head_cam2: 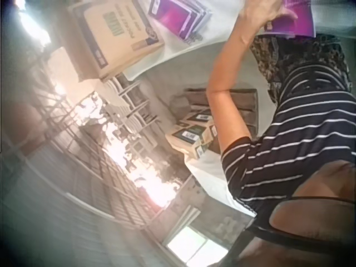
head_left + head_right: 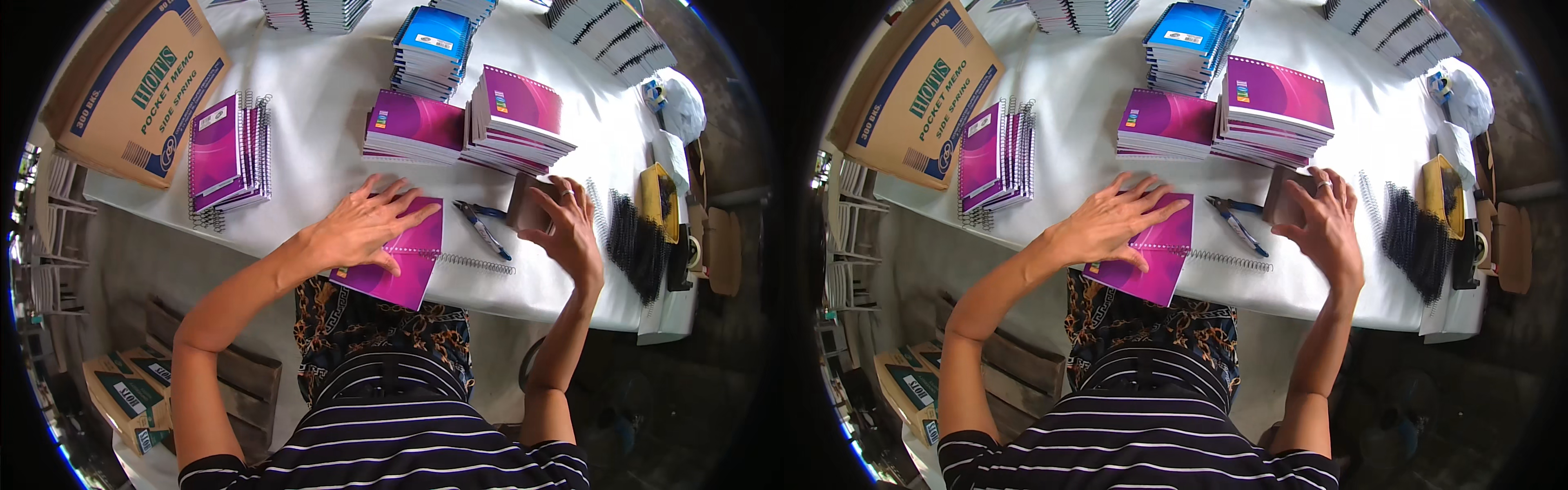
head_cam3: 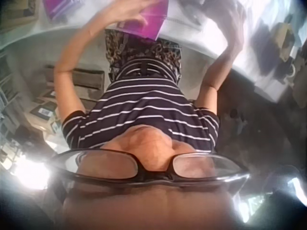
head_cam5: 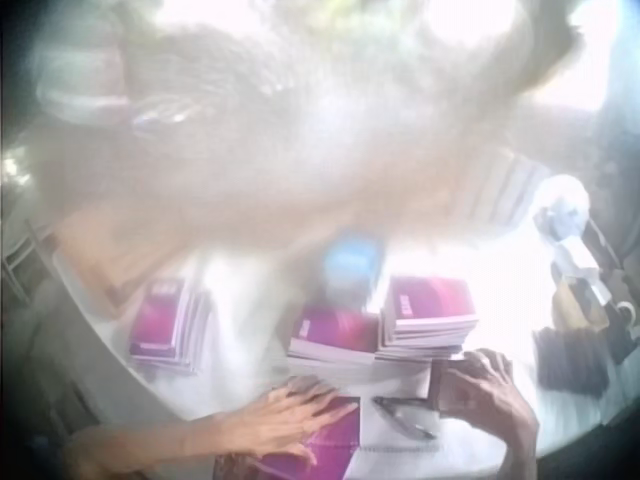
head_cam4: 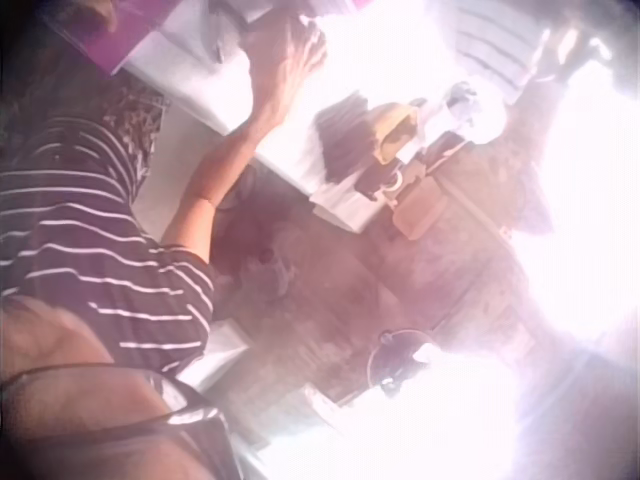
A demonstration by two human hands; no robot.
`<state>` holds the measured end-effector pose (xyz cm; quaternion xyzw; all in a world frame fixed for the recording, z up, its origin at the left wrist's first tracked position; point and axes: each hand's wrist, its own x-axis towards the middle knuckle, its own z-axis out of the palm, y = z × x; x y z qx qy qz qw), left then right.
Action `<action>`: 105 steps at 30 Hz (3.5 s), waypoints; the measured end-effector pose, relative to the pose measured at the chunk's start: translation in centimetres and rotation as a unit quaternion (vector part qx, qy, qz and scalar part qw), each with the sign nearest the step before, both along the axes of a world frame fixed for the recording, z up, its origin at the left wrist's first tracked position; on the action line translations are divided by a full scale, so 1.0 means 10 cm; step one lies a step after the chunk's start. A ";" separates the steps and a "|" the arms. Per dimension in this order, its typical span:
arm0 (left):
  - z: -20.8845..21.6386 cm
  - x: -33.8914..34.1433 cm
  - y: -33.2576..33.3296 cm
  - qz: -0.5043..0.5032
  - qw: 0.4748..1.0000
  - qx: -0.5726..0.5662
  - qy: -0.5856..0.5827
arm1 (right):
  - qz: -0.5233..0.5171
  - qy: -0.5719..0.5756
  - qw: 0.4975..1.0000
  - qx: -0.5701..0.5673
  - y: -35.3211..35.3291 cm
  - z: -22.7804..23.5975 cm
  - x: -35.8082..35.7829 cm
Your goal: The person is aligning notebook covers and pages, threading a spiral wire coil through the punched holes, and using pliers to secure the ends of the wire.
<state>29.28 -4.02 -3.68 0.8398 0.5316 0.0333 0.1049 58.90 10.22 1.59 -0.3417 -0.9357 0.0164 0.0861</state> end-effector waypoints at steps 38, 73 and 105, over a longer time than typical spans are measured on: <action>0.42 -0.03 -0.09 0.055 0.991 -0.114 -0.052 | 0.137 0.164 0.969 -0.120 -0.92 -0.17 -0.74; 0.31 -0.09 -0.06 0.049 0.986 -0.128 -0.098 | 0.066 0.196 0.978 -0.026 -0.62 -0.25 -0.61; 0.15 -0.12 -0.37 0.194 0.967 0.107 -0.128 | 0.362 0.065 0.753 -0.545 0.26 -0.09 -1.01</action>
